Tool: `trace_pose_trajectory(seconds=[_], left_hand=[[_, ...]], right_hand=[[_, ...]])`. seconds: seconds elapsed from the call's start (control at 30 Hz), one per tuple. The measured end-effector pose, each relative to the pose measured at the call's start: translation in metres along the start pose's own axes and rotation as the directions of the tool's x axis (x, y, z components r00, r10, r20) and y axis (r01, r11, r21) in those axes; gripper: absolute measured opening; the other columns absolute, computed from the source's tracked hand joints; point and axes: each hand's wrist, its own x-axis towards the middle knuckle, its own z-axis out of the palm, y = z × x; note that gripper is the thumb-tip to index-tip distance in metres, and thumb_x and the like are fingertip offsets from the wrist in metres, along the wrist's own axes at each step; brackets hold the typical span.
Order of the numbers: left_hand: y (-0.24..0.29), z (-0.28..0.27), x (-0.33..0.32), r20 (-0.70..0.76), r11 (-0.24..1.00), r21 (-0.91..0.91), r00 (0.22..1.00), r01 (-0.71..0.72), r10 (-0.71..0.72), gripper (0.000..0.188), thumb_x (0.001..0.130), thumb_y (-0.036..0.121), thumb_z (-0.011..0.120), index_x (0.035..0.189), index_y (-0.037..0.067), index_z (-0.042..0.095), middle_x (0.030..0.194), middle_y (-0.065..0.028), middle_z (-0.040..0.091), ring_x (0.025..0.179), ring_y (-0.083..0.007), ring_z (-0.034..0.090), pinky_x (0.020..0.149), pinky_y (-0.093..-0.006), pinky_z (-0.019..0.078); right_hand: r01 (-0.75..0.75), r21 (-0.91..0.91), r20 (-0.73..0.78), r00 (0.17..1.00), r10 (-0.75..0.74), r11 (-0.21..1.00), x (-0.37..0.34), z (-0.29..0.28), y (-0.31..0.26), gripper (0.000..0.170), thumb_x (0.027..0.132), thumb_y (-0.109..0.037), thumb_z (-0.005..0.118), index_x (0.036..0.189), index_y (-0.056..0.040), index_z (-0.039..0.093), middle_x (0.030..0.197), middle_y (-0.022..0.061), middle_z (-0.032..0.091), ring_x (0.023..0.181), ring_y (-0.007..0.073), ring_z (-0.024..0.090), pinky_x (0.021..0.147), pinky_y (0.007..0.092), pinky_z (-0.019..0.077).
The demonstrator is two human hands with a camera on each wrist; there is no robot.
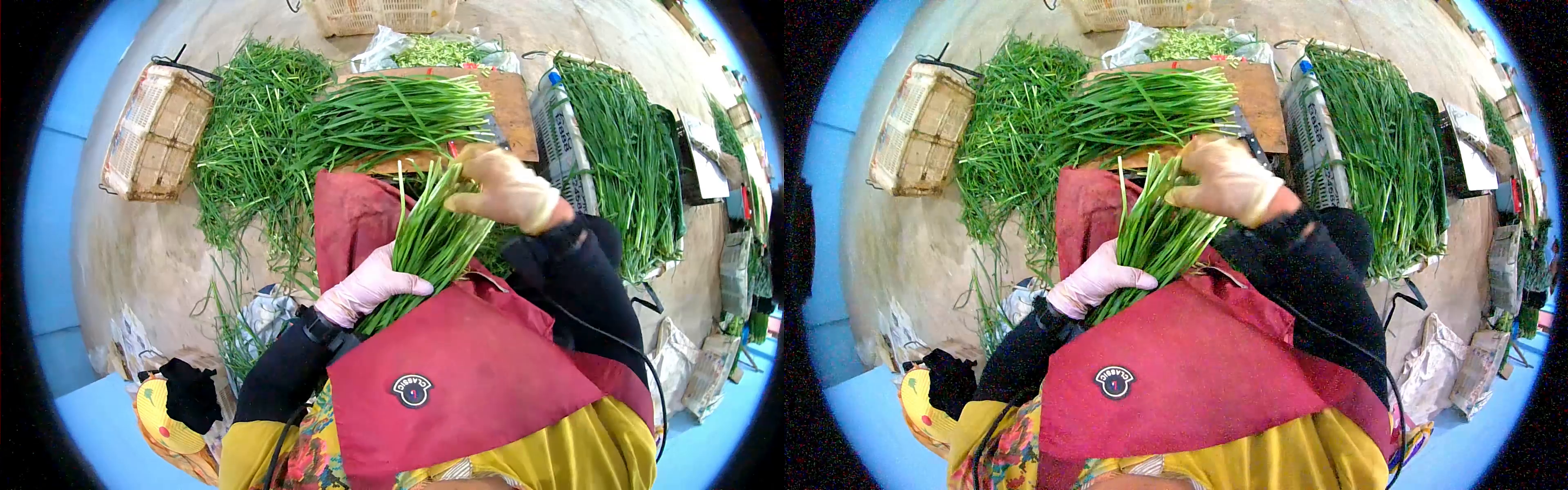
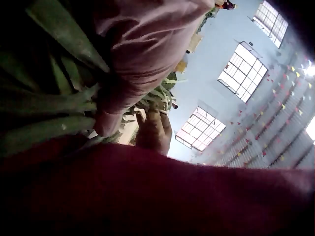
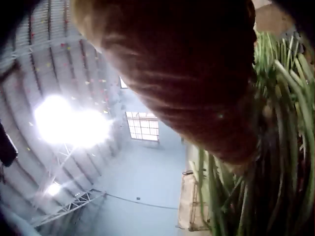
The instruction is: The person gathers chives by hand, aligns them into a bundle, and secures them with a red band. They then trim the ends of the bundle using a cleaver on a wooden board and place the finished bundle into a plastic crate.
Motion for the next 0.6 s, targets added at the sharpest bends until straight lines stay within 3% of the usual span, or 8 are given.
trace_pose_trajectory(seconds=[0.07, 0.23, 0.27, 0.37, 0.4, 0.47, 0.53, 0.6], left_hand=[[-0.002, -0.002, -0.003, -0.007, 1.0, 0.015, 1.0, 0.01, -0.01, 0.066, 0.073, 0.003, 0.078, 0.134, 0.002, 0.053, 0.126, -0.0057, 0.062, 0.115, -0.0161, 0.057, 0.103, -0.0315, 0.0412], [-0.004, -0.009, -0.005, -0.001, 1.0, -0.009, 1.0, 0.011, -0.011, 0.065, 0.073, 0.003, 0.078, 0.133, 0.002, 0.053, 0.126, -0.0058, 0.062, 0.115, -0.0162, 0.058, 0.103, -0.0317, 0.0415], [-0.003, -0.01, -0.004, 0.008, 1.0, 0.01, 1.0, 0.006, -0.006, 0.065, 0.073, 0.003, 0.078, 0.133, 0.002, 0.053, 0.126, -0.0058, 0.062, 0.115, -0.0163, 0.058, 0.103, -0.0319, 0.0416], [0.0, -0.006, -0.002, 0.019, 0.999, -0.053, 1.0, 0.015, -0.014, 0.065, 0.072, 0.004, 0.079, 0.133, 0.002, 0.054, 0.126, -0.0058, 0.062, 0.115, -0.0162, 0.057, 0.103, -0.0321, 0.0415], [-0.001, -0.006, -0.002, 0.015, 0.997, -0.076, 1.0, 0.02, -0.019, 0.065, 0.072, 0.004, 0.079, 0.132, 0.002, 0.054, 0.126, -0.0058, 0.062, 0.115, -0.0162, 0.057, 0.103, -0.032, 0.0416], [-0.001, -0.006, -0.002, 0.011, 0.997, -0.073, 1.0, 0.008, -0.007, 0.065, 0.072, 0.005, 0.08, 0.132, 0.003, 0.054, 0.126, -0.0056, 0.062, 0.114, -0.0158, 0.058, 0.103, -0.0318, 0.0418], [0.0, -0.008, 0.0, 0.038, 0.997, -0.053, 0.998, 0.047, -0.046, 0.065, 0.072, 0.006, 0.08, 0.131, 0.002, 0.055, 0.126, -0.0055, 0.062, 0.114, -0.016, 0.057, 0.102, -0.0322, 0.042], [0.0, -0.006, 0.001, 0.046, 0.998, -0.042, 0.998, 0.037, -0.036, 0.064, 0.072, 0.007, 0.08, 0.131, 0.002, 0.055, 0.124, -0.0052, 0.063, 0.113, -0.016, 0.058, 0.102, -0.0323, 0.0421]], right_hand=[[-0.202, 0.229, 0.222, 0.963, 0.151, 0.952, 0.014, 0.009, 0.001, 0.032, 0.077, -0.025, 0.073, 0.098, -0.0013, 0.07, 0.094, 0.0162, 0.068, 0.088, 0.028, 0.065, 0.079, 0.0371, 0.0498], [-0.304, 0.539, 0.055, 0.943, 0.327, 0.786, 0.005, 0.012, 0.029, 0.024, 0.083, -0.018, 0.065, 0.093, 0.002, 0.071, 0.088, 0.0121, 0.07, 0.081, 0.0168, 0.064, 0.076, 0.031, 0.0502], [-0.292, 0.407, -0.039, 0.941, 0.336, 0.865, 0.002, 0.02, 0.053, 0.026, 0.084, -0.026, 0.068, 0.09, -0.0009, 0.073, 0.085, 0.0155, 0.07, 0.081, 0.0215, 0.066, 0.075, 0.0328, 0.0503], [-0.322, 0.508, -0.198, 0.859, 0.472, 0.799, -0.01, 0.0, 0.035, 0.022, 0.09, -0.02, 0.061, 0.088, -0.0023, 0.073, 0.08, 0.0132, 0.071, 0.077, 0.0214, 0.067, 0.075, 0.0313, 0.0508], [-0.307, 0.495, -0.206, 0.868, 0.453, 0.813, -0.011, -0.007, 0.032, 0.017, 0.087, -0.016, 0.063, 0.094, -0.0047, 0.074, 0.087, 0.0135, 0.071, 0.083, 0.0233, 0.068, 0.08, 0.0319, 0.0513], [0.109, 0.217, -0.475, 0.88, 0.008, 0.97, -0.004, -0.008, 0.011, 0.025, 0.081, -0.015, 0.07, 0.106, -0.011, 0.073, 0.105, 0.0136, 0.069, 0.102, 0.0285, 0.064, 0.09, 0.038, 0.0489], [0.232, 0.067, -0.342, 0.919, -0.196, 0.97, 0.0, -0.013, -0.018, 0.04, 0.075, -0.017, 0.075, 0.115, -0.0188, 0.07, 0.122, 0.0115, 0.063, 0.12, 0.0336, 0.053, 0.102, 0.0454, 0.0402], [0.258, 0.023, -0.223, 0.943, -0.247, 0.966, 0.007, 0.015, -0.015, 0.032, 0.074, -0.019, 0.075, 0.105, -0.0231, 0.072, 0.124, 0.0058, 0.062, 0.126, 0.0328, 0.047, 0.108, 0.0486, 0.0292]])
